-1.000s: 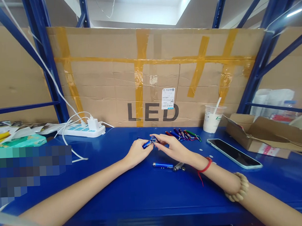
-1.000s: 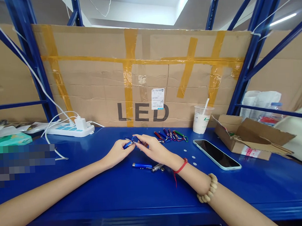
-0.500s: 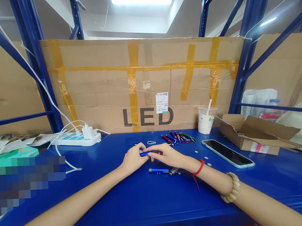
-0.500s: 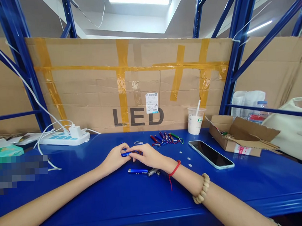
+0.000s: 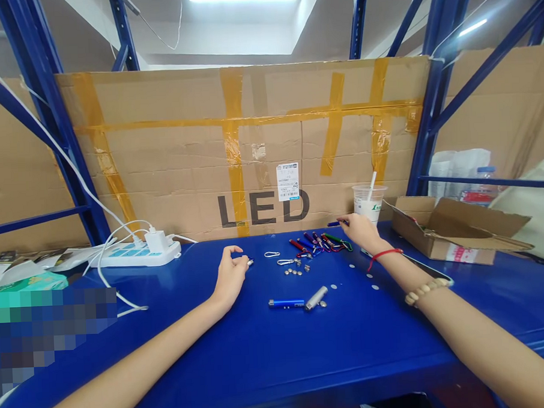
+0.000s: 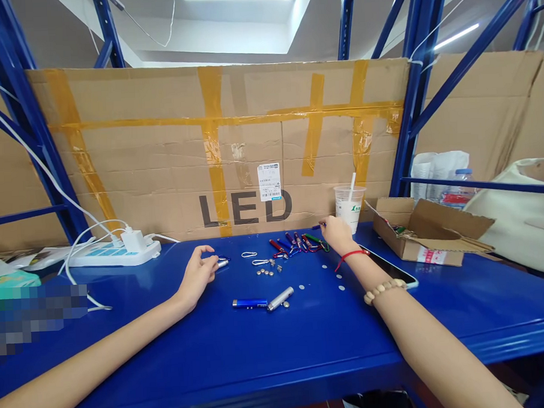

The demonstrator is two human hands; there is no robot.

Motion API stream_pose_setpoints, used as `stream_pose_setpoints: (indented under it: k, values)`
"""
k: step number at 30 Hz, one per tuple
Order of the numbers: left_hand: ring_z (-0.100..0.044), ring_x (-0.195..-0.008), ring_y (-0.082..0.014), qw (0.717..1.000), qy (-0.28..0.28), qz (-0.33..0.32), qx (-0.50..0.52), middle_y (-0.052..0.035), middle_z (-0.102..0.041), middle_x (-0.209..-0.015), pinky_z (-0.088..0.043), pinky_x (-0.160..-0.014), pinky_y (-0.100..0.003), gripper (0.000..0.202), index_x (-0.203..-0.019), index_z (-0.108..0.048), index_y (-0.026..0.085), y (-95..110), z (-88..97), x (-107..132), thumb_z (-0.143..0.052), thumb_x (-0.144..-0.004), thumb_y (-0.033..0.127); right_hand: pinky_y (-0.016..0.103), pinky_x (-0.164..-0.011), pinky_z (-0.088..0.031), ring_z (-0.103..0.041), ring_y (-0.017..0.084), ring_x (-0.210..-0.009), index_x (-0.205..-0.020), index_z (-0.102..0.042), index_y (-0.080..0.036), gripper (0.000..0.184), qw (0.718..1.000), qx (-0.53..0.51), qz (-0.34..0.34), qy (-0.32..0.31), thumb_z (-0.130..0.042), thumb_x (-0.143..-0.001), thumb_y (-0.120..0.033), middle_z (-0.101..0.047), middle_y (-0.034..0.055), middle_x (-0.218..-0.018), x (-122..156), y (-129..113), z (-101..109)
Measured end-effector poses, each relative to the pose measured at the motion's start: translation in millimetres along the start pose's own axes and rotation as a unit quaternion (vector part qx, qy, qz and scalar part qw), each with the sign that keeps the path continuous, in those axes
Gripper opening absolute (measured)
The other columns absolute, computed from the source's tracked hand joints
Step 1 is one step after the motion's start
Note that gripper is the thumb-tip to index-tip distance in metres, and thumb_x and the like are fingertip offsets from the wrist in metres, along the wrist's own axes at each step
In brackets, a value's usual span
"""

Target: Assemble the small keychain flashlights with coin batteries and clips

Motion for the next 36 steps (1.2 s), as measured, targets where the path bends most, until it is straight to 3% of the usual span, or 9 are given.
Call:
stream_pose_setpoints:
  k: [5,8,12,15,18,23,28,31,36]
  values:
    - [-0.025,-0.037,-0.005,1.0,-0.003,-0.002,0.017,0.0114,-0.029,-0.048,-0.018,-0.039,-0.017,0.02,-0.088,-0.036,0.022,2.4,-0.9,2.5,-0.04,-0.071,0.013,0.029,-0.071,-0.049,-0.065,0.023,-0.082,-0.09,-0.073,-0.016,0.025,0.998,0.029,-0.018,-0.052,-0.054,-0.074,-0.013,-0.07,0.0119,-0.088,-1.5,23.9,-20.8]
    - [-0.031,-0.041,-0.007,0.998,0.051,-0.007,-0.026,0.0097,-0.035,-0.051,-0.023,-0.042,-0.018,0.022,-0.092,-0.038,0.022,1.8,11.1,0.7,-0.04,-0.071,0.015,0.025,-0.071,-0.049,-0.065,0.02,-0.081,-0.089,-0.073,-0.016,0.024,0.997,0.017,0.013,-0.076,-0.055,-0.073,-0.014,-0.071,0.0086,-0.087,-2.1,17.3,-26.4]
    - [-0.048,-0.06,-0.014,0.98,0.113,-0.041,-0.161,0.0041,-0.049,-0.065,-0.037,-0.058,-0.025,0.023,-0.097,-0.041,0.022,7.2,26.0,-2.3,-0.04,-0.074,0.02,0.03,-0.074,-0.047,-0.063,0.023,-0.087,-0.097,-0.07,-0.014,0.028,0.996,0.0,0.056,-0.066,-0.05,-0.079,-0.02,-0.069,0.011,-0.094,1.1,-7.6,-18.8]
    - [-0.049,-0.09,-0.0228,0.945,0.077,-0.073,-0.31,-0.0021,-0.057,-0.087,-0.036,-0.077,-0.035,0.023,-0.095,-0.049,0.023,10.5,18.3,-4.5,-0.046,-0.072,0.019,0.026,-0.076,-0.046,-0.062,0.019,-0.088,-0.094,-0.071,-0.02,0.026,0.986,-0.039,0.135,-0.087,-0.052,-0.081,-0.031,-0.069,0.0056,-0.095,16.9,-48.2,-13.6]
    - [-0.046,-0.099,-0.0272,0.912,0.009,-0.061,-0.405,-0.0051,-0.057,-0.097,-0.033,-0.081,-0.038,0.024,-0.092,-0.056,0.024,1.1,6.8,-6.7,-0.047,-0.072,0.014,0.024,-0.068,-0.048,-0.063,0.016,-0.076,-0.094,-0.071,-0.019,0.034,0.908,-0.182,0.28,-0.251,-0.057,-0.076,-0.044,-0.07,0.0042,-0.085,55.7,-104.2,-20.5]
    - [-0.05,-0.098,-0.0262,0.916,-0.025,-0.057,-0.397,-0.0044,-0.062,-0.091,-0.034,-0.083,-0.039,0.024,-0.098,-0.059,0.023,-7.8,3.6,-10.0,-0.046,-0.078,0.015,0.02,-0.062,-0.046,-0.06,0.015,-0.074,-0.094,-0.071,-0.017,0.045,0.796,-0.231,0.306,-0.468,-0.072,-0.059,-0.045,-0.069,0.0043,-0.086,103.4,-130.7,-25.7]
    - [-0.053,-0.097,-0.0208,0.952,-0.018,-0.069,-0.296,-0.0048,-0.061,-0.098,-0.038,-0.084,-0.032,0.027,-0.104,-0.059,0.021,-4.1,1.1,-9.5,-0.048,-0.08,0.015,0.017,-0.057,-0.044,-0.055,0.013,-0.076,-0.091,-0.072,-0.021,0.048,0.777,-0.236,0.339,-0.476,-0.079,-0.048,-0.04,-0.064,0.0014,-0.087,109.9,-130.4,-19.5]
    - [-0.053,-0.097,-0.0187,0.967,-0.006,-0.088,-0.241,-0.0053,-0.061,-0.102,-0.039,-0.087,-0.029,0.026,-0.105,-0.06,0.02,1.4,-0.6,-7.4,-0.045,-0.083,0.019,0.019,-0.061,-0.044,-0.054,0.012,-0.074,-0.087,-0.073,-0.021,0.039,0.761,-0.238,0.379,-0.47,-0.077,-0.054,-0.04,-0.063,0.0014,-0.084,116.5,-138.6,-19.7]
    - [-0.055,-0.093,-0.0192,0.973,-0.032,-0.097,-0.208,-0.0058,-0.063,-0.1,-0.039,-0.087,-0.031,0.03,-0.103,-0.062,0.019,4.9,-5.0,-4.5,-0.037,-0.088,0.027,0.023,-0.069,-0.046,-0.055,0.014,-0.077,-0.084,-0.073,-0.018,0.03,0.794,-0.236,0.42,-0.371,-0.066,-0.068,-0.043,-0.063,0.0039,-0.083,107.4,-146.7,-18.7]
Point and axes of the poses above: each hand's wrist, its own x-axis away from the middle knuckle, its own z-axis out of the back of the hand, y = z × x, the point moved 8 cm from there along -x, towards the middle knuckle
